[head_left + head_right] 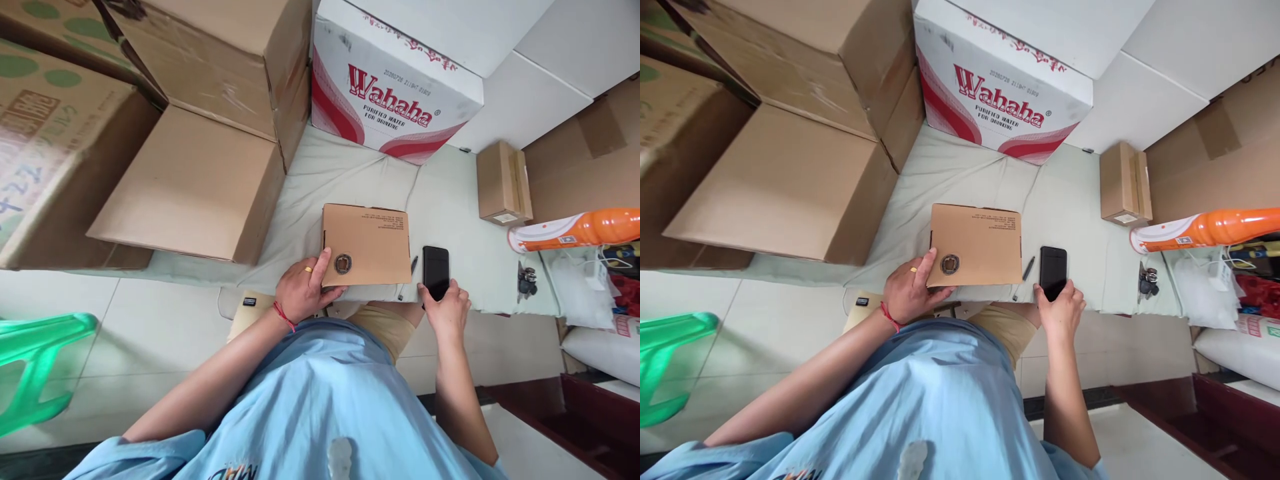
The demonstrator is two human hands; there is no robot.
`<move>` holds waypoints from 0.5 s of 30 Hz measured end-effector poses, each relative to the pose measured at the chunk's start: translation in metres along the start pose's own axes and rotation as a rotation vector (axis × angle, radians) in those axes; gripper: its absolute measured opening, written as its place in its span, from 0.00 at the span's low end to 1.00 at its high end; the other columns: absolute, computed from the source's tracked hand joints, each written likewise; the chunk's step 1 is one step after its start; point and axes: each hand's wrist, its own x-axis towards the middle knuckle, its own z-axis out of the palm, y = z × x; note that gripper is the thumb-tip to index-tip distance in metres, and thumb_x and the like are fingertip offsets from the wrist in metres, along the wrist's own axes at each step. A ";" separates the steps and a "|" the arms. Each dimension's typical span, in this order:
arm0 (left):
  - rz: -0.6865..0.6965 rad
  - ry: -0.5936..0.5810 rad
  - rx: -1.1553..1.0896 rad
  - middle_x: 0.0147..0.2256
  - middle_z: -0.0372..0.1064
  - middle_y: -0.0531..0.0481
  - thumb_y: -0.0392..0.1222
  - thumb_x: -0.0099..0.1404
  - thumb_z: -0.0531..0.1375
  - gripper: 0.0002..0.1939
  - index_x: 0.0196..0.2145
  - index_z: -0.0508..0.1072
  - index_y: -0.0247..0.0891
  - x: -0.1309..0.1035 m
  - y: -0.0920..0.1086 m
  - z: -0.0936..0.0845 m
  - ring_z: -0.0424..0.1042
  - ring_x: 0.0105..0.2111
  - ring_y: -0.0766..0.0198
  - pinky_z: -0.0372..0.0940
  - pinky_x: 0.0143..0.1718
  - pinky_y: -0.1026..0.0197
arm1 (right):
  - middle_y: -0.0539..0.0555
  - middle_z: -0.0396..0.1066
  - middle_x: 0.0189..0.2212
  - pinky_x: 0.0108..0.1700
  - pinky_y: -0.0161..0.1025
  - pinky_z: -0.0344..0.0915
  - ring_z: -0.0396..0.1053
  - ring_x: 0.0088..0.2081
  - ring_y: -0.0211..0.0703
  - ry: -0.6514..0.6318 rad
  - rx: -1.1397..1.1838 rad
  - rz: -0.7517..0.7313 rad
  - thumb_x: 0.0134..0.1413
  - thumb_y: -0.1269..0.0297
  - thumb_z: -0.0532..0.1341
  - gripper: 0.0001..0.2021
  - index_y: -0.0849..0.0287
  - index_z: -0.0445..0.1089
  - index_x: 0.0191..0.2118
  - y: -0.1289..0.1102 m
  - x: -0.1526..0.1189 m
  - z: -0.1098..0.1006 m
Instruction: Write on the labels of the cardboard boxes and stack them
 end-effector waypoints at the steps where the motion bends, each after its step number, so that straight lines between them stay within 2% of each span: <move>1: -0.005 -0.007 -0.004 0.37 0.78 0.40 0.64 0.75 0.60 0.48 0.78 0.50 0.32 0.000 0.000 0.000 0.79 0.31 0.49 0.69 0.32 0.54 | 0.79 0.69 0.56 0.64 0.68 0.62 0.66 0.60 0.77 -0.016 0.024 0.032 0.51 0.36 0.68 0.46 0.70 0.68 0.64 -0.001 0.004 -0.001; 3: -0.014 -0.024 -0.020 0.37 0.78 0.40 0.64 0.75 0.61 0.47 0.78 0.52 0.33 -0.002 0.000 0.000 0.79 0.31 0.50 0.69 0.32 0.54 | 0.73 0.70 0.53 0.65 0.66 0.62 0.66 0.59 0.75 -0.040 0.088 0.072 0.43 0.36 0.71 0.43 0.64 0.69 0.59 -0.002 0.014 -0.005; 7: -0.007 -0.048 -0.047 0.37 0.79 0.40 0.63 0.75 0.61 0.46 0.77 0.54 0.32 -0.003 -0.001 0.000 0.78 0.31 0.50 0.69 0.34 0.54 | 0.68 0.68 0.52 0.64 0.62 0.65 0.63 0.63 0.72 -0.031 0.171 0.097 0.32 0.39 0.74 0.43 0.58 0.65 0.53 0.001 0.022 -0.012; 11: 0.001 -0.040 -0.015 0.36 0.78 0.40 0.63 0.76 0.60 0.44 0.76 0.55 0.31 -0.001 0.000 -0.001 0.78 0.31 0.51 0.69 0.33 0.54 | 0.65 0.68 0.50 0.65 0.61 0.65 0.63 0.65 0.70 -0.031 0.235 0.115 0.33 0.39 0.73 0.39 0.55 0.64 0.49 -0.002 0.012 -0.021; 15: 0.013 -0.010 0.002 0.36 0.79 0.40 0.64 0.77 0.59 0.45 0.77 0.54 0.30 0.001 0.000 -0.003 0.78 0.30 0.51 0.68 0.33 0.54 | 0.65 0.68 0.52 0.65 0.63 0.65 0.66 0.63 0.69 0.081 0.341 0.086 0.37 0.40 0.72 0.38 0.56 0.64 0.50 -0.017 -0.014 -0.030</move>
